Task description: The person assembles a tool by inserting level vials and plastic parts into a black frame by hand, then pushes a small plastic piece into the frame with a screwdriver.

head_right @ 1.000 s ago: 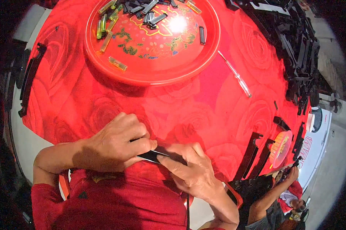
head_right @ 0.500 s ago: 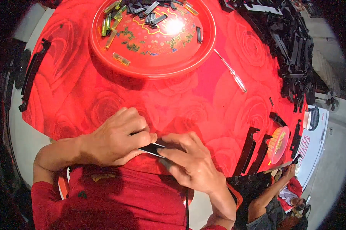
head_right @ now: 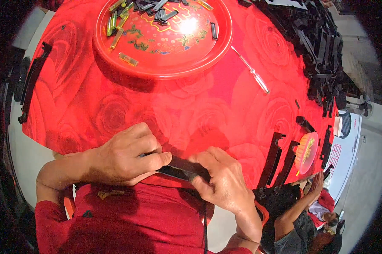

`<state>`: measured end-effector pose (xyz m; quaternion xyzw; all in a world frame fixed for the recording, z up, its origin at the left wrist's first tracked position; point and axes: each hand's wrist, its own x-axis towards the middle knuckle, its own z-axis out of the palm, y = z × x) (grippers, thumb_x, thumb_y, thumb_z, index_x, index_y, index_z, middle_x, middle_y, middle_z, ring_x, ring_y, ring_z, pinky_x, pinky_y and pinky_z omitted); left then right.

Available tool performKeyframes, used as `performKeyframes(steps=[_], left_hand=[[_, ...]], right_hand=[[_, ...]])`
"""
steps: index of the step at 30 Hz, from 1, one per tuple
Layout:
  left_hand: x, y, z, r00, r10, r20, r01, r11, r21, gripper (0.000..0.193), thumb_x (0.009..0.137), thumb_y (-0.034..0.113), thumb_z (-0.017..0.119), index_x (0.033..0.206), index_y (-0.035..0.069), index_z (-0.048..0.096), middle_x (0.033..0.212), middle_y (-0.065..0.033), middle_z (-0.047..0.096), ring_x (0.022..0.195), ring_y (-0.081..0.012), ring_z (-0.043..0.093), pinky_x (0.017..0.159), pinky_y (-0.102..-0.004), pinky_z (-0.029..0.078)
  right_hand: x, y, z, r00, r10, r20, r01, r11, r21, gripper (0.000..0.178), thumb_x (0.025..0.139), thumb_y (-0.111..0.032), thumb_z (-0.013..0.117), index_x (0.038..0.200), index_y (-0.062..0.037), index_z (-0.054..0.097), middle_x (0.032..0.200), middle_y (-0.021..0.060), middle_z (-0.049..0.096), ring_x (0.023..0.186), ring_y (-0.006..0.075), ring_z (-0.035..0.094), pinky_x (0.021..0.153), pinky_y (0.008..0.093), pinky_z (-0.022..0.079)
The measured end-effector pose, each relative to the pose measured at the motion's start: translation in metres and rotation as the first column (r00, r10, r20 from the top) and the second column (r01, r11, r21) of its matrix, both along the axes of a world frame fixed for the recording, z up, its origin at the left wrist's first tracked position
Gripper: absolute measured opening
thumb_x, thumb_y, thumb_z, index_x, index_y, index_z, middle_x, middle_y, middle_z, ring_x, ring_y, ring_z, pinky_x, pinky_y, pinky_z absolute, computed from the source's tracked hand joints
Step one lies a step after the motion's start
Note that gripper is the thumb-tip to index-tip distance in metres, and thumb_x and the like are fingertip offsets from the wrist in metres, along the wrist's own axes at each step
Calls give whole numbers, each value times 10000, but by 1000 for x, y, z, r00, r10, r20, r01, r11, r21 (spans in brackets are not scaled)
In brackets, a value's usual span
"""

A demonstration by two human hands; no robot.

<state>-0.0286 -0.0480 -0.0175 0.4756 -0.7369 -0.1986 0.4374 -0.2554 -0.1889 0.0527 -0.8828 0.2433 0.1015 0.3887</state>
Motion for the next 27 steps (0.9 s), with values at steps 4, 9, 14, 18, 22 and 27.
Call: performKeyframes(steps=[4, 9, 14, 18, 22, 27], left_hand=[[0, 1, 0, 1000, -21, 1, 21, 1000, -16, 263, 795, 38, 787, 1042, 43, 698, 835, -39, 549, 721, -226, 519, 625, -353, 437], [1, 1, 2, 999, 5, 38, -4, 999, -40, 234, 805, 49, 777, 1020, 29, 687, 829, -36, 547, 700, -210, 501, 616, -345, 424], [1, 3, 0, 999, 19, 39, -17, 999, -40, 247, 802, 55, 773, 1032, 25, 690, 821, -36, 542, 694, -213, 500, 617, -354, 420], [4, 1, 1, 1000, 9, 5, -9, 1000, -20, 275, 790, 45, 785, 1052, 19, 703, 826, -48, 555, 700, -225, 510, 622, -373, 419], [4, 7, 4, 998, 41, -39, -42, 998, -39, 300, 776, 25, 800, 1061, 9, 708, 832, -56, 566, 712, -236, 526, 626, -378, 421], [5, 13, 9, 997, 60, 44, -58, 998, -37, 292, 783, 17, 802, 1059, -6, 708, 861, -67, 569, 724, -247, 535, 633, -370, 428]], right_hand=[[7, 1, 0, 1000, -3, -3, 3, 1000, -6, 332, 725, -91, 771, 1045, -58, 689, 852, 125, 633, 819, 356, 657, 695, 444, 537], [16, 3, -2, 999, -13, 51, 15, 999, -40, 303, 710, -159, 795, 962, -54, 665, 791, 125, 623, 755, 361, 652, 651, 452, 522], [20, 8, -6, 998, -45, 52, 49, 996, -79, 298, 713, -198, 804, 931, -54, 660, 762, 142, 612, 714, 373, 647, 623, 469, 511], [22, 14, -5, 994, -93, 64, 100, 988, -121, 289, 734, -200, 796, 948, -51, 670, 756, 136, 609, 721, 375, 644, 635, 469, 508], [12, -3, -7, 993, -24, 111, 25, 1000, -5, 294, 754, -156, 776, 1010, -45, 683, 782, 132, 611, 760, 371, 644, 663, 466, 511], [4, -11, 2, 999, 41, 29, -43, 997, 63, 334, 812, -88, 750, 1123, 20, 690, 938, 136, 672, 860, 288, 669, 764, 364, 519]])
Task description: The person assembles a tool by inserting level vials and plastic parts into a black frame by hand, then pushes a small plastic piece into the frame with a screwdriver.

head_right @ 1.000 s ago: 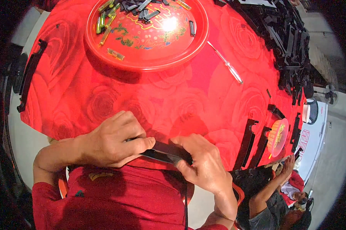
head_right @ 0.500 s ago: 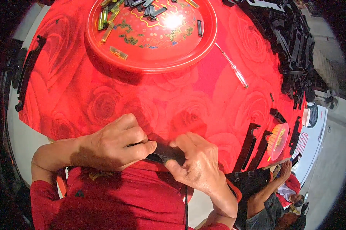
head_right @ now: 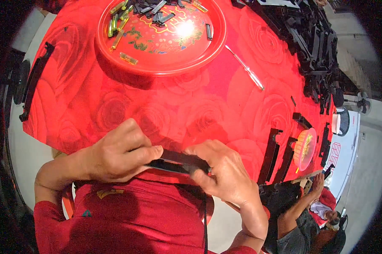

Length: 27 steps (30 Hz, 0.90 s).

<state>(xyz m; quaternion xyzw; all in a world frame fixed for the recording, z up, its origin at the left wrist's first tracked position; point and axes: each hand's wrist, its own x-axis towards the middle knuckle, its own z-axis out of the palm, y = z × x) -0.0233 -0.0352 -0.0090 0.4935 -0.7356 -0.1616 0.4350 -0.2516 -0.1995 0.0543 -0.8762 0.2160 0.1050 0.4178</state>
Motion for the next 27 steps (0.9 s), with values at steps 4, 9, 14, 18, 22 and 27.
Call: performKeyframes(steps=[4, 9, 14, 18, 22, 27], left_hand=[[5, 1, 3, 1000, 15, -15, -15, 1000, -2, 288, 793, 35, 805, 1062, -8, 710, 871, -70, 569, 724, -246, 534, 635, -367, 429], [0, 4, 6, 1000, -10, -3, 10, 1000, -25, 303, 795, 57, 813, 1073, -11, 712, 872, -65, 569, 728, -243, 539, 642, -364, 433], [-8, 7, 6, 1000, -28, 0, 28, 1000, 0, 334, 765, 56, 826, 1072, -7, 713, 867, -61, 567, 729, -241, 539, 640, -363, 433], [-10, 6, 4, 1000, -27, -13, 27, 1000, 9, 358, 738, 46, 832, 1073, -2, 714, 868, -61, 571, 734, -243, 537, 639, -365, 432], [-10, 6, 2, 999, -35, 1, 35, 999, 20, 354, 729, 27, 828, 1064, 4, 715, 868, -61, 576, 734, -242, 535, 639, -364, 430], [-11, 5, 0, 1000, -5, -21, 5, 1000, 7, 359, 724, 16, 830, 1063, 5, 710, 856, -58, 568, 718, -237, 518, 633, -372, 421]], right_hand=[[-18, 2, -6, 990, -126, 70, 112, 978, 178, 333, 851, -56, 716, 1170, 36, 690, 952, 116, 687, 894, 204, 674, 783, 329, 517], [-14, 11, 0, 986, -163, 39, 153, 971, 185, 342, 876, -172, 749, 1141, 38, 701, 894, 98, 681, 844, 177, 668, 736, 316, 511], [-12, 12, -4, 993, -115, -9, 115, 986, 119, 366, 846, -275, 776, 1039, 29, 710, 827, 99, 658, 755, 195, 661, 660, 328, 501], [-7, 19, -4, 993, -109, -55, 107, 994, -29, 339, 765, -263, 778, 942, 16, 701, 775, 123, 639, 693, 255, 658, 617, 362, 500], [0, 24, -5, 991, -136, 2, 135, 979, -152, 248, 723, -262, 775, 852, -59, 711, 720, 135, 650, 708, 365, 679, 626, 457, 520], [11, 25, 1, 987, -141, -77, 122, 970, -211, 292, 718, -312, 778, 816, -53, 687, 699, 146, 634, 694, 371, 673, 612, 478, 514]])
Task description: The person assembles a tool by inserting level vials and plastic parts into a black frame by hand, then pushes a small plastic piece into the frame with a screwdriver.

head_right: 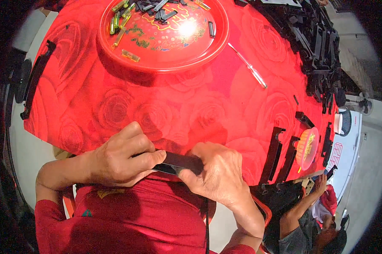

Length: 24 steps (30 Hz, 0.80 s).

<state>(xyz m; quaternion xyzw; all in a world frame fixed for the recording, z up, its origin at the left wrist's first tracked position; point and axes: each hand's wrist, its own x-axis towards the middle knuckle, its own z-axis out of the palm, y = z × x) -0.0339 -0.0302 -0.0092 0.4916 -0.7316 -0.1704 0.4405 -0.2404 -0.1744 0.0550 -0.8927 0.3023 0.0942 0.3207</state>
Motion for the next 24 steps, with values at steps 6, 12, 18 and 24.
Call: performKeyframes(steps=[6, 12, 18, 24], left_hand=[[4, -1, 2, 999, 39, 29, -40, 999, 30, 328, 758, 39, 829, 1060, -1, 708, 864, -77, 565, 753, -254, 537, 647, -376, 428], [18, -1, 12, 995, 79, 63, -86, 987, 132, 310, 818, 167, 818, 1060, 27, 684, 901, -84, 564, 840, -287, 552, 733, -411, 426], [16, -11, 29, 986, 11, 165, -59, 954, 294, 320, 878, 321, 755, 1045, 72, 645, 909, -101, 565, 871, -301, 566, 771, -427, 407], [1, -35, 26, 985, -68, 156, -10, 892, 451, 217, 869, 247, 734, 970, 93, 619, 915, -108, 587, 896, -330, 589, 783, -475, 431]], right_hand=[[11, -5, 2, 1000, -21, -17, 21, 1000, -3, 332, 730, -319, 794, 870, -29, 713, 732, 163, 653, 686, 351, 675, 623, 432, 520], [-12, -23, 7, 970, 156, 187, -175, 981, 90, 469, 763, -200, 836, 1148, 26, 693, 1007, 169, 708, 913, 319, 703, 795, 380, 549], [-27, -3, -18, 939, 78, 334, -88, 996, 15, 457, 736, -172, 851, 1143, -4, 731, 1074, 147, 708, 982, 331, 681, 849, 399, 540], [-25, 1, -33, 918, 97, 385, -80, 995, -59, 499, 709, -158, 806, 1194, -58, 747, 1081, 127, 672, 931, 322, 616, 815, 418, 517]])
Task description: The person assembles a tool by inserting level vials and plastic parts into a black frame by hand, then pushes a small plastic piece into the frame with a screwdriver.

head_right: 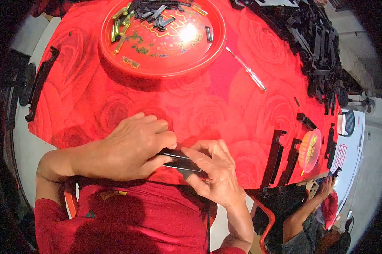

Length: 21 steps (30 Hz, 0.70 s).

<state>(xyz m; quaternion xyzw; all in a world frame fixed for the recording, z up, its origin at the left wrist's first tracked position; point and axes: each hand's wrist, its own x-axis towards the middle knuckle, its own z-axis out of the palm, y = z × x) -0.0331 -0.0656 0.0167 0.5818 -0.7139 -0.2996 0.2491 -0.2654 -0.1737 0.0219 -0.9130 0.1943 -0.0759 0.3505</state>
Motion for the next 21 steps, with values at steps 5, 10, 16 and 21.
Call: performKeyframes(steps=[5, 10, 16, 21], left_hand=[[-10, -10, -4, 998, 40, 48, -43, 997, 58, 196, 853, 215, 735, 970, 100, 628, 921, -113, 606, 919, -346, 610, 787, -492, 446], [-10, -13, 4, 998, 30, 55, -38, 988, 147, 197, 827, 198, 757, 951, 105, 636, 919, -117, 618, 937, -350, 621, 779, -503, 452], [-2, -4, -7, 999, 29, -13, -28, 998, 55, 193, 837, 183, 766, 929, 91, 624, 916, -111, 618, 929, -334, 622, 785, -481, 448], [31, 36, 17, 988, 109, -113, -128, 975, -182, 184, 889, 198, 766, 977, 80, 655, 893, -101, 617, 873, -326, 614, 766, -454, 451]], right_hand=[[-4, -1, -13, 999, 3, 46, -3, 1000, 8, 507, 723, -229, 810, 1203, -76, 752, 1022, 112, 658, 887, 300, 596, 775, 412, 496], [2, 1, -12, 998, 9, 63, -6, 999, -43, 494, 720, -270, 812, 1173, -81, 760, 976, 103, 652, 864, 293, 591, 755, 417, 491], [-2, 2, -13, 998, -6, 61, 10, 998, -60, 440, 713, -281, 812, 1097, -70, 774, 944, 102, 655, 839, 300, 597, 744, 425, 492], [-2, 2, -8, 998, -49, 41, 53, 995, -85, 447, 682, -234, 826, 1085, -49, 772, 910, 111, 655, 848, 288, 612, 754, 405, 489]])
